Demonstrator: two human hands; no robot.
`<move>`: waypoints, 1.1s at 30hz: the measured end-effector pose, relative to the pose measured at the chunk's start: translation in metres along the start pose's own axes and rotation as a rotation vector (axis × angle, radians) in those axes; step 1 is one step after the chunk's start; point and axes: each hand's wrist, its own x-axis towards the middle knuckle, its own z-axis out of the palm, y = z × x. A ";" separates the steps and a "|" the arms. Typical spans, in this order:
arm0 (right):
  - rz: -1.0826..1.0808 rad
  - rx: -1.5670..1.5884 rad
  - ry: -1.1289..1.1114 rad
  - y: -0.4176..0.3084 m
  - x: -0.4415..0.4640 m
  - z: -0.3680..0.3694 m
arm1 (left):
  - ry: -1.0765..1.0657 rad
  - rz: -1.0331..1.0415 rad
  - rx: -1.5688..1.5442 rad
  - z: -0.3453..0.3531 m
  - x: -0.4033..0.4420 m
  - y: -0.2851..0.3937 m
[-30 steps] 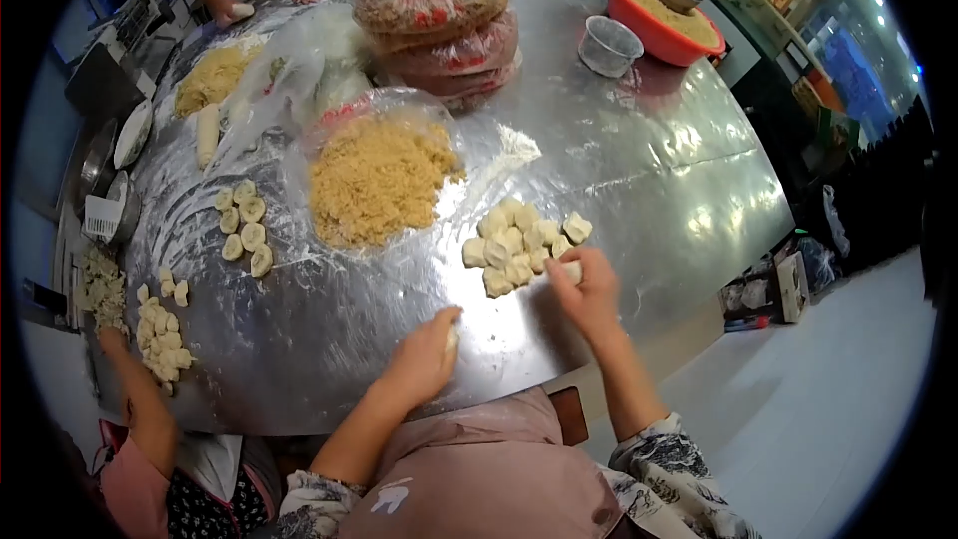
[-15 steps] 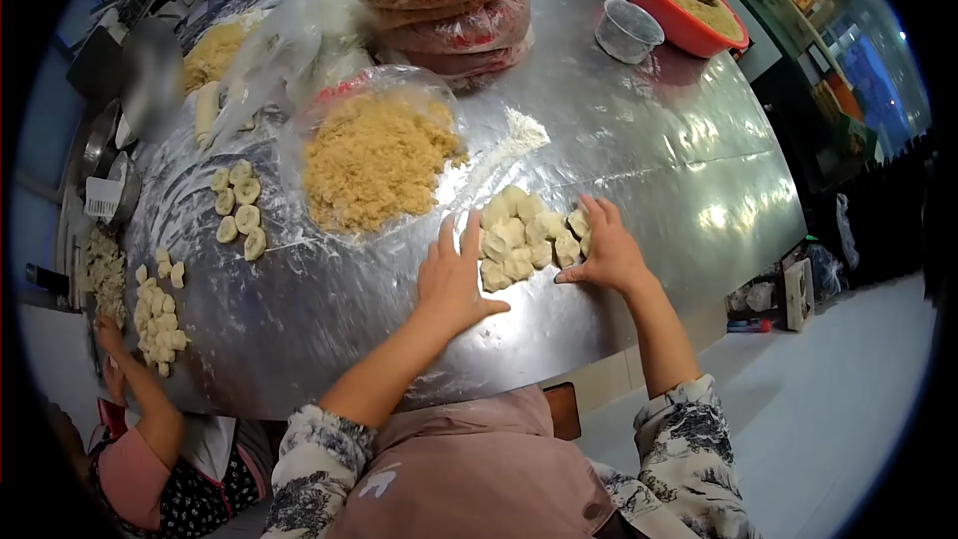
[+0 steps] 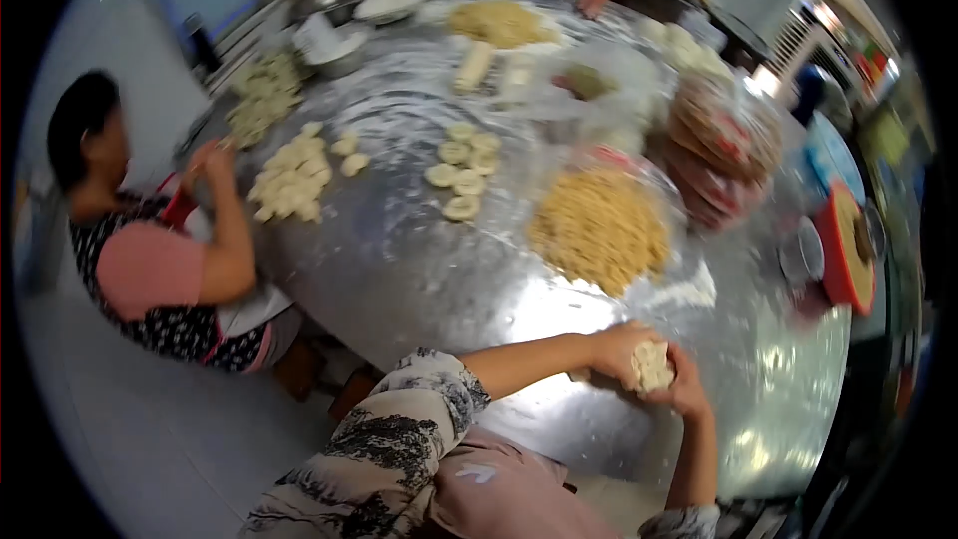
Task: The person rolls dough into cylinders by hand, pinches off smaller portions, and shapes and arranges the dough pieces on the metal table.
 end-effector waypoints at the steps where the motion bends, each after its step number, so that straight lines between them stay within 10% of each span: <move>1: 0.013 0.071 -0.049 -0.019 0.003 0.015 | 0.037 -0.052 -0.035 -0.013 -0.018 0.004; 6: -0.039 -0.099 -0.132 -0.108 0.049 0.110 | 0.217 -0.036 -0.642 -0.087 -0.125 0.014; 11: -0.486 -0.236 -0.274 -0.198 0.146 0.244 | 0.734 -0.063 -0.573 -0.201 -0.261 0.012; 13: -0.418 0.163 -0.423 -0.222 0.178 0.296 | 1.104 0.062 -0.449 -0.241 -0.309 -0.004; 15: -0.480 0.050 -0.405 -0.245 0.190 0.332 | 1.457 -0.062 -0.230 -0.275 -0.348 -0.019; 17: -0.527 0.031 -0.391 -0.246 0.191 0.349 | 1.622 -0.627 0.249 -0.286 -0.358 -0.019; 21: -0.522 -0.027 -0.417 -0.202 0.174 0.323 | 1.547 -0.778 0.947 -0.284 -0.331 -0.066; 28: 0.012 0.107 0.025 -0.146 0.080 0.185 | 1.086 -0.195 0.517 -0.338 -0.171 -0.060; 33: 0.094 0.302 0.723 -0.085 0.013 0.117 | 0.913 -0.488 0.659 -0.401 -0.047 -0.095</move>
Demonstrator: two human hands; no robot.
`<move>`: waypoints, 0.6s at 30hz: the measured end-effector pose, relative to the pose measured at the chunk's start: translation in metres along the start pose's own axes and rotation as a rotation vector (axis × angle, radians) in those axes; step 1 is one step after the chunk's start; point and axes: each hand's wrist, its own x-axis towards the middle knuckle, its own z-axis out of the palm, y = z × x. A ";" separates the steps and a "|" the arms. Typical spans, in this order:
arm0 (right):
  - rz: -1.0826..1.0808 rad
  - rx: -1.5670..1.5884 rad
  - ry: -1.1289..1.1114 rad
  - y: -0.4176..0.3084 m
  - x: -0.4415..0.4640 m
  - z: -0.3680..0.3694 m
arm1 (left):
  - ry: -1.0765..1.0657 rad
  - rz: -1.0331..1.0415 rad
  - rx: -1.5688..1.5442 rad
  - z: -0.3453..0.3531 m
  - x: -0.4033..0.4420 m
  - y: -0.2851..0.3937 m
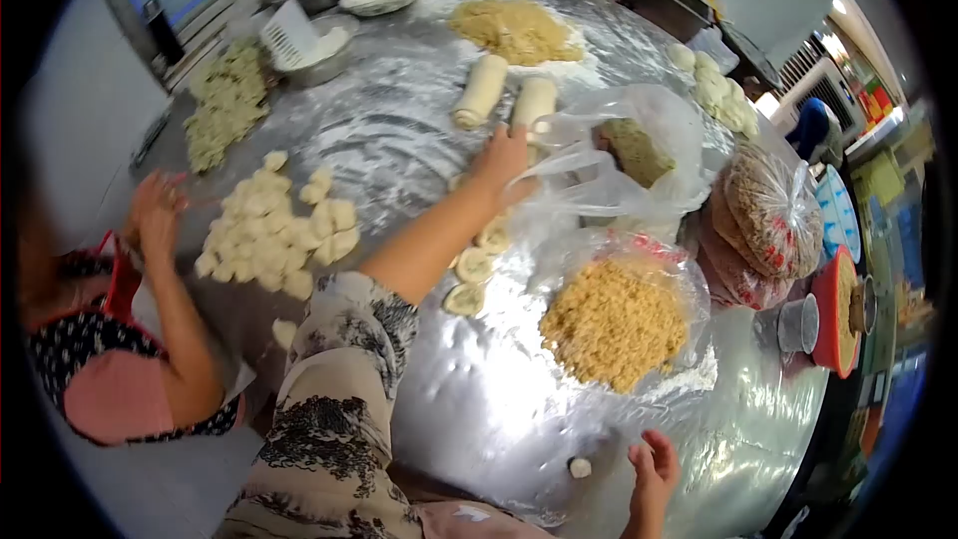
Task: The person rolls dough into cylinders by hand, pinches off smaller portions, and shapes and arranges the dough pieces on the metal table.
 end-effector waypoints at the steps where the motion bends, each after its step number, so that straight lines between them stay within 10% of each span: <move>1: -0.001 -0.022 0.049 0.012 -0.002 -0.021 | -0.045 -0.076 0.101 0.017 0.027 0.007; 11: 0.174 -0.078 0.191 0.045 -0.029 -0.056 | -0.093 -0.501 -0.356 0.103 0.154 -0.062; 18: 0.127 0.026 0.100 0.037 -0.024 -0.032 | -0.255 -0.537 -1.312 -0.028 0.061 -0.056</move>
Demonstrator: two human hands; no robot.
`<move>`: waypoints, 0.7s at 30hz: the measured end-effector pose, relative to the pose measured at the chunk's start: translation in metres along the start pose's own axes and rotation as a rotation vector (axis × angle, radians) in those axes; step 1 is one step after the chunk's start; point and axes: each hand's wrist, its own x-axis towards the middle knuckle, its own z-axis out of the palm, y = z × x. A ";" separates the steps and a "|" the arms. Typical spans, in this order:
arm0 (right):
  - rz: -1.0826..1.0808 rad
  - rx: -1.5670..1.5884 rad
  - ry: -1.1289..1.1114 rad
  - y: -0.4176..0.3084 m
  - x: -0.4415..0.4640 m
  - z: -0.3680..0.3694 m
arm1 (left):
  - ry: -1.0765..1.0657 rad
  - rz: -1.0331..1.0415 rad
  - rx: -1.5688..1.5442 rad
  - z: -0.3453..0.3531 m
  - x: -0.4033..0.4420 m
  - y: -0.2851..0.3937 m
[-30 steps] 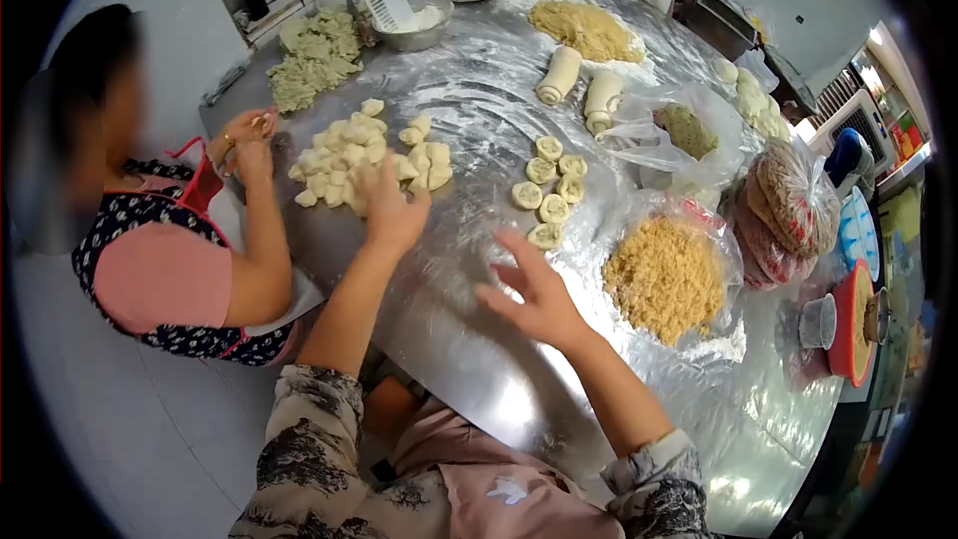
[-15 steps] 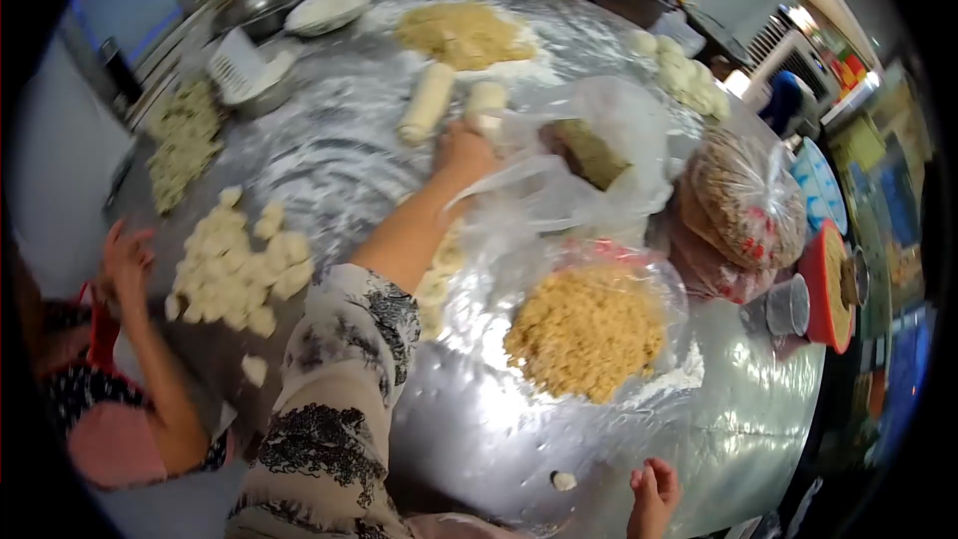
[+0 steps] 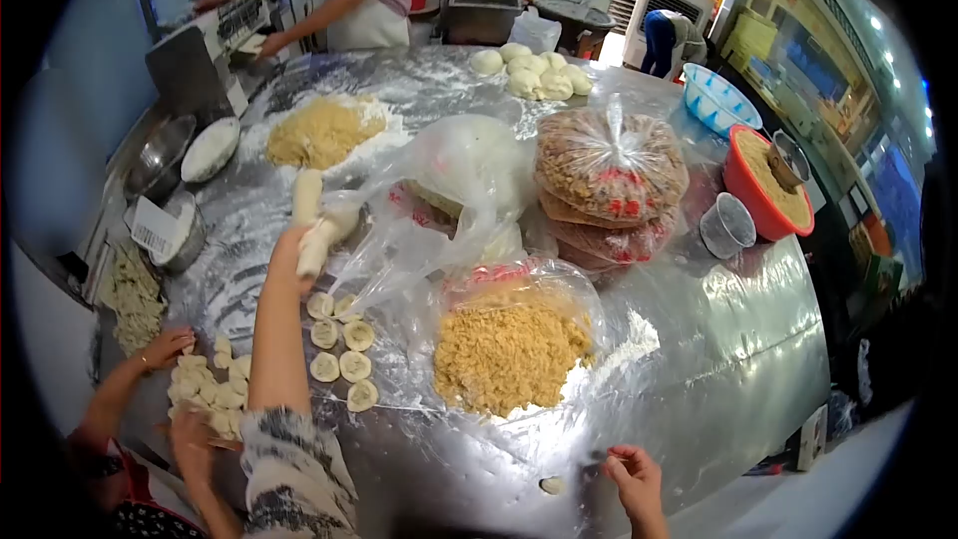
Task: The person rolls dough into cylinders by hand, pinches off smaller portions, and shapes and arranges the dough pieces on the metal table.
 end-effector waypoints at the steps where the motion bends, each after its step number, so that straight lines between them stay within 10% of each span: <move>1: 0.016 -0.013 -0.012 -0.008 -0.003 0.004 | -0.015 0.043 -0.026 0.003 -0.038 0.005; 10: -0.616 -0.727 0.086 -0.001 0.093 -0.013 | 0.185 0.129 -0.206 0.019 -0.331 -0.046; 15: -0.771 -0.865 0.126 -0.005 0.158 -0.004 | -0.104 0.351 0.255 0.025 -0.392 -0.132; 18: -0.813 -0.958 0.117 -0.003 0.181 0.008 | -0.218 0.485 1.363 0.019 -0.405 -0.170; 21: -0.688 -1.081 0.076 -0.001 0.172 0.022 | -0.115 0.607 1.381 0.031 -0.421 -0.187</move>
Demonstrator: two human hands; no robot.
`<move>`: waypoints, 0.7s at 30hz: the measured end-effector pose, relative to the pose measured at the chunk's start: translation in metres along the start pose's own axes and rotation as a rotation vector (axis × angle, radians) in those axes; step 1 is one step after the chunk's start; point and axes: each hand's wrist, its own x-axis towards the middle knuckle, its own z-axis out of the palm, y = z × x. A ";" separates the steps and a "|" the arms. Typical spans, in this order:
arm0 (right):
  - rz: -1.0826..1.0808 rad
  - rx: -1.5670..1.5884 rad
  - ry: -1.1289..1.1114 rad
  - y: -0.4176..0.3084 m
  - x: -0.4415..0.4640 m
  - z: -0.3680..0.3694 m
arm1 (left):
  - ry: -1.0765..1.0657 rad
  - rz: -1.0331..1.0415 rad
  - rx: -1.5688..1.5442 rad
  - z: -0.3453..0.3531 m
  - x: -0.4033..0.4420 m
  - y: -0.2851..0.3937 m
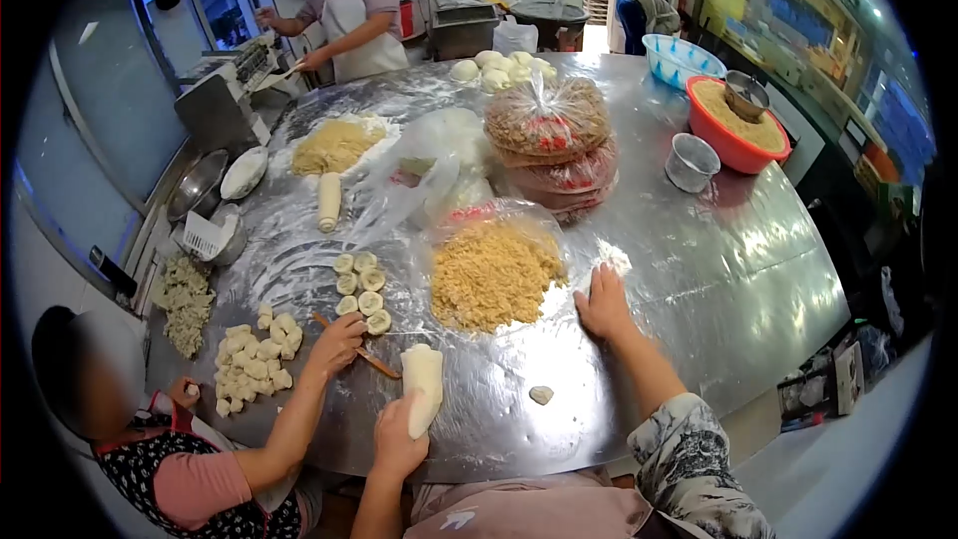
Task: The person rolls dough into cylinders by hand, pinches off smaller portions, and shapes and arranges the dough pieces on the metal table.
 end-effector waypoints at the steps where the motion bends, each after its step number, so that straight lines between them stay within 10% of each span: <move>1: -0.014 0.074 -0.033 -0.004 -0.006 0.001 | 0.023 -0.066 0.005 -0.001 -0.004 0.008; 5: -0.296 0.241 -0.177 -0.039 -0.041 -0.019 | 0.051 -0.238 0.145 0.005 0.008 0.028; 8: 0.015 0.534 -0.371 -0.053 -0.032 -0.053 | -0.107 -0.329 0.107 0.008 0.033 0.036; 10: -0.070 0.338 -0.011 -0.021 -0.012 0.001 | -0.090 -0.373 0.236 0.020 0.049 0.039; 21: -0.215 0.088 -0.313 -0.079 -0.084 0.008 | -0.175 -0.524 0.269 0.026 0.071 0.022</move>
